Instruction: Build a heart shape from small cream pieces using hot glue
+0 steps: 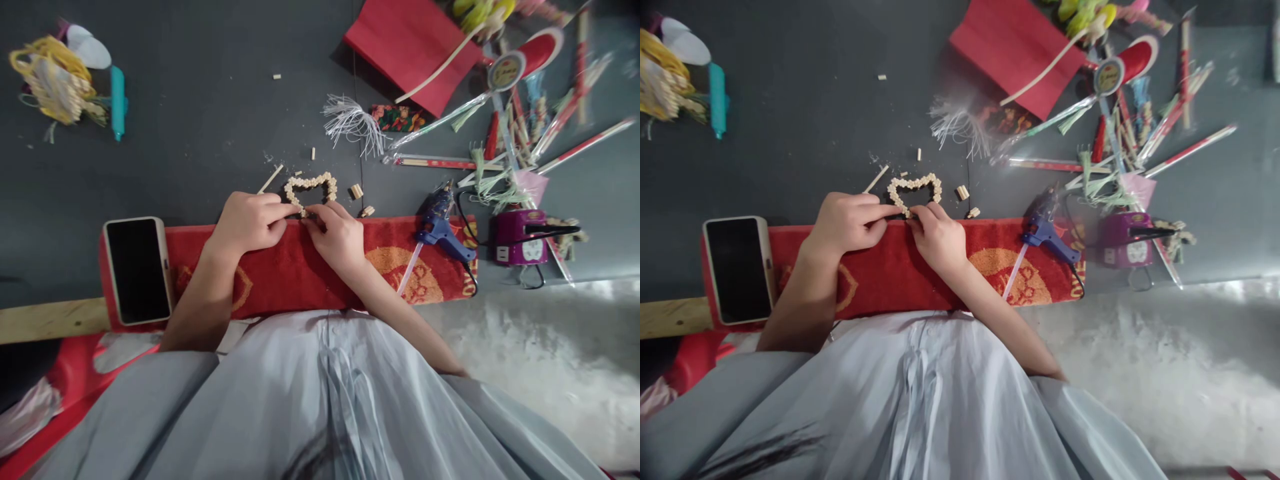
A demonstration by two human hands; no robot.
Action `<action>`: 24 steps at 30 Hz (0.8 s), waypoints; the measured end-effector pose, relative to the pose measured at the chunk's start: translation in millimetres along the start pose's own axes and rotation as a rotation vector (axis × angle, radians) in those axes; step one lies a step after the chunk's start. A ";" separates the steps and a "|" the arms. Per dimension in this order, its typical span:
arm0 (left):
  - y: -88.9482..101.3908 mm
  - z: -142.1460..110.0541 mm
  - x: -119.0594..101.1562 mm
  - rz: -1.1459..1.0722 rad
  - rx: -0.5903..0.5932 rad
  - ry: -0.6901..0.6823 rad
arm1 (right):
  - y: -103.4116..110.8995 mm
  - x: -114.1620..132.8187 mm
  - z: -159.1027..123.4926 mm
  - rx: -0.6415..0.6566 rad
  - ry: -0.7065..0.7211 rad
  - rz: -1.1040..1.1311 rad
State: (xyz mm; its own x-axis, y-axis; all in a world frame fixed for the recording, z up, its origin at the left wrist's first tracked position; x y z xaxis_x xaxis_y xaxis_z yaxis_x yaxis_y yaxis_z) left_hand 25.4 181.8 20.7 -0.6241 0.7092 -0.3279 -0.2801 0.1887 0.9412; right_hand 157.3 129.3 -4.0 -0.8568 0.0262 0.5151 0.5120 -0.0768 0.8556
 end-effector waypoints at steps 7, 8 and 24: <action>-2.1 0.2 1.2 0.000 0.027 0.013 | 0.6 -2.4 -1.5 -0.016 -0.004 0.006; -1.6 0.2 1.1 0.002 0.019 0.010 | 0.5 -2.8 -1.8 -0.014 -0.005 0.007; -3.0 -0.3 3.2 -0.029 0.054 0.031 | 3.5 4.6 -0.5 -0.013 0.011 -0.067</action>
State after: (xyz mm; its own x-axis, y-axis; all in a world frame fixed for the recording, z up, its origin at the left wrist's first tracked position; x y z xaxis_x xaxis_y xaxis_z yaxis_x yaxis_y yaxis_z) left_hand 24.0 183.3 16.8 -0.6390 0.6815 -0.3566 -0.2589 0.2460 0.9340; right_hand 155.1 128.6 1.3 -0.8900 0.0203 0.4556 0.4523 -0.0877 0.8875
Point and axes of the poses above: each hand's wrist, its own z-axis towards the middle knuckle, its own y-axis out of the back of the hand, x = y × z, the point moved 7 cm from there along z, towards the middle knuckle, and after that the axes turned 2 degrees about -z, right-handed, at the moved point
